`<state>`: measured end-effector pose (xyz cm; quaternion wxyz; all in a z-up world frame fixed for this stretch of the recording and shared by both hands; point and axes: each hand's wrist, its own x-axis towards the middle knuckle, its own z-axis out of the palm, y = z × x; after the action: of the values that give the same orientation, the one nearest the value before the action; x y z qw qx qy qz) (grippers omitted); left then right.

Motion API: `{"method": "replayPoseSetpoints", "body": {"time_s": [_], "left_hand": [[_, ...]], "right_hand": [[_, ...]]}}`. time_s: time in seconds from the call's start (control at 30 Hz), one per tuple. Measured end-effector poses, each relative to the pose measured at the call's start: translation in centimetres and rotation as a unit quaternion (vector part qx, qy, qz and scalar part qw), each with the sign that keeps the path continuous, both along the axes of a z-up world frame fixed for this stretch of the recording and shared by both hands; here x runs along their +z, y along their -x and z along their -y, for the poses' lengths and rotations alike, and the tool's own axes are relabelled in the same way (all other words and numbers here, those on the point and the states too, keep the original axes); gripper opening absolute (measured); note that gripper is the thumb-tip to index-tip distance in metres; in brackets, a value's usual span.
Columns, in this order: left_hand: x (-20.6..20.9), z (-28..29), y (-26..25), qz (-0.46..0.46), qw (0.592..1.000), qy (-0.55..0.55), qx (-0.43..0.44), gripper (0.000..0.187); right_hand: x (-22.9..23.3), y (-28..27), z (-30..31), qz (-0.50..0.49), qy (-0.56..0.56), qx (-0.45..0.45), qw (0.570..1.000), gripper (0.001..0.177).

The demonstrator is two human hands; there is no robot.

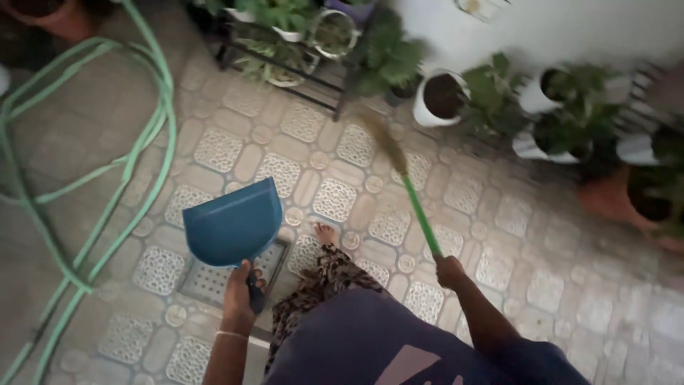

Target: Sweeping debris from a tiled balcony into a dustpan using a broom.

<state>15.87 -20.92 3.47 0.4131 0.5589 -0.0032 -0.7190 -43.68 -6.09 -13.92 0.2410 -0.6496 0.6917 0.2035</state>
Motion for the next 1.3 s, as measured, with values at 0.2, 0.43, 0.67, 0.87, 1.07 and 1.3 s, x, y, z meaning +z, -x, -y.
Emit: {"method": "replayPoseSetpoints", "body": {"time_s": [0.2, 0.43, 0.67, 0.87, 1.07, 1.3], "left_hand": [[-1.6, 0.1, 2.8, 0.017, 0.995, 0.015, -0.102, 0.022], [-0.9, 3.1, 8.3, 0.005, 0.977, 0.036, -0.209, 0.028], [-0.6, 6.6, 15.5, 0.019, 0.962, 0.058, -0.267, 0.028], [-0.7, 8.2, 23.3, -0.006, 0.949, 0.024, -0.315, 0.028], [-2.7, 10.0, 32.5, 0.001, 0.931, 0.007, -0.365, 0.029], [-1.3, 11.4, 42.5, -0.019, 0.901, -0.001, -0.433, 0.023]], "right_hand": [[-1.7, -9.7, -3.2, -0.080, -0.047, 0.111, 0.989, 0.019], [1.8, -12.5, -4.0, 0.160, 0.087, -0.237, 0.954, 0.020], [5.9, -0.4, -5.5, -0.011, -0.090, -0.245, 0.965, 0.031], [11.0, 15.3, -12.6, -0.037, -0.065, -0.479, 0.875, 0.042], [4.3, 21.0, -12.9, -0.015, 0.028, -0.592, 0.805, 0.050], [7.4, 15.5, -12.7, 0.027, 0.034, -0.589, 0.807, 0.047]]}}
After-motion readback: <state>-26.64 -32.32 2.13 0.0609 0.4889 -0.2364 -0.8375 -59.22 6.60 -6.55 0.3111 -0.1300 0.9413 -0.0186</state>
